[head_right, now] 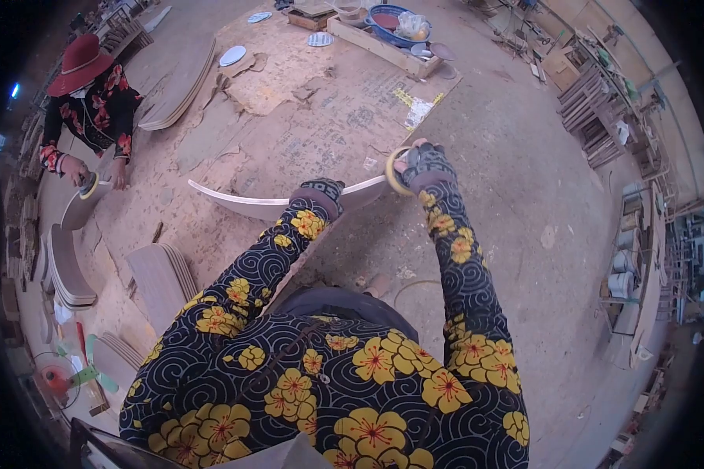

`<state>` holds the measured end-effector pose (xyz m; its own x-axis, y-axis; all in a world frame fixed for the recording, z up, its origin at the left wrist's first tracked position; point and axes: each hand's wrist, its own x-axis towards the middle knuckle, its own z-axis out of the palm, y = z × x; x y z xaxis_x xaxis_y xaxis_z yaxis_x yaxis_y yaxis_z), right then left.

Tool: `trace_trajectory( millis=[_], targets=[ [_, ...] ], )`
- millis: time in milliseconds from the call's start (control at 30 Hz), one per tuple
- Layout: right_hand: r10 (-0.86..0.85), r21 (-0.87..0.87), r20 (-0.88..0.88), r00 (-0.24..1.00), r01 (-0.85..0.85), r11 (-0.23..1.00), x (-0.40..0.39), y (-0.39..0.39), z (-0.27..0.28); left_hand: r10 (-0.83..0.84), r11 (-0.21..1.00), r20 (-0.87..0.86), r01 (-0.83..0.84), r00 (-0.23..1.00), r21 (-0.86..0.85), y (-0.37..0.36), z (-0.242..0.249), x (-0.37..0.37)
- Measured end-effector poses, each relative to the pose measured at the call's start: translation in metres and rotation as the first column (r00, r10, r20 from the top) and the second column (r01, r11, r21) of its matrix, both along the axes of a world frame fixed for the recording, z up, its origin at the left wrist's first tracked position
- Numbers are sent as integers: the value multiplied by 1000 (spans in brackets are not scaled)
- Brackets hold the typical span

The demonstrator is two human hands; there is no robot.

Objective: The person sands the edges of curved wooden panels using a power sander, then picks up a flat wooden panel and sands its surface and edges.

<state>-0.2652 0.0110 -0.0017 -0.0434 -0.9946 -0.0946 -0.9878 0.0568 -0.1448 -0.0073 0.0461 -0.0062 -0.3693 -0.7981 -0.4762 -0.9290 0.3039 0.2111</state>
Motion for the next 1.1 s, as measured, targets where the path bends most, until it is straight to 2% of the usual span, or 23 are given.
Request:
trace_trajectory(
  millis=[33, 133, 233, 333, 467, 500, 600, 633, 733, 800, 867, 900, 967, 1000, 1067, 1100],
  targets=[
    [48, -101, 141, 989, -33, 994, -6, 6, -15, -6, 1000, 5, 6, 1000, 13, -2, -4, 0],
    [132, -251, 222, 966, -74, 965, 28, 45, -13, -26, 1000, -5, 26, 1000, -9, 1, 6, 0],
    [217, -482, 396, 892, 1, 876, 55, 74, -33, 20, 1000, 24, -21, 1000, 22, -2, 8, -1],
    [205, -494, 428, 880, 37, 869, 50, 70, -45, 5, 1000, 39, -6, 999, 23, -1, 4, -4],
    [30, -262, 748, 663, 253, 931, 20, 54, -52, -13, 1000, 39, 14, 999, -14, -5, -6, -6],
    [-58, -59, 936, 348, 316, 947, 14, 45, -70, -13, 1000, 45, 14, 999, -17, -3, -4, -6],
    [-308, 243, 933, 184, 307, 920, -13, 37, -100, -10, 1000, 58, 11, 998, -20, -3, -1, -10],
    [-350, 315, 933, 77, 291, 903, -19, 31, -134, -12, 1000, 60, 13, 998, -20, -4, -1, -10],
    [-400, 321, 840, 367, 259, 911, -31, 38, -186, -16, 1000, 91, 17, 996, -10, -1, 2, -10],
    [-520, 425, 831, 200, 376, 824, -27, 43, -177, -20, 1000, 100, 22, 995, -16, -6, 11, -11],
    [-432, 350, 898, 86, 457, 818, -27, 48, -174, -27, 1000, 90, 27, 996, -2, -2, 16, -9],
    [-381, 276, 914, 139, 473, 837, -27, 47, -161, -31, 1000, 78, 31, 996, -2, -4, 11, -4],
    [-277, 129, 930, 243, 490, 862, -23, 49, -107, -89, 984, 32, 93, 996, -149, 3, -12, 36],
    [-181, -22, 894, 409, 445, 895, -17, 51, -86, -123, 966, 15, 124, 992, -226, 6, -19, 62],
    [23, -300, 723, 690, 284, 911, -4, 56, -42, -62, 959, 101, 87, 993, -268, 15, -9, 107],
    [68, -327, 599, 798, 166, 930, 13, 61, -8, -4, 978, 174, 41, 985, -207, 15, -4, 122]
  ],
)
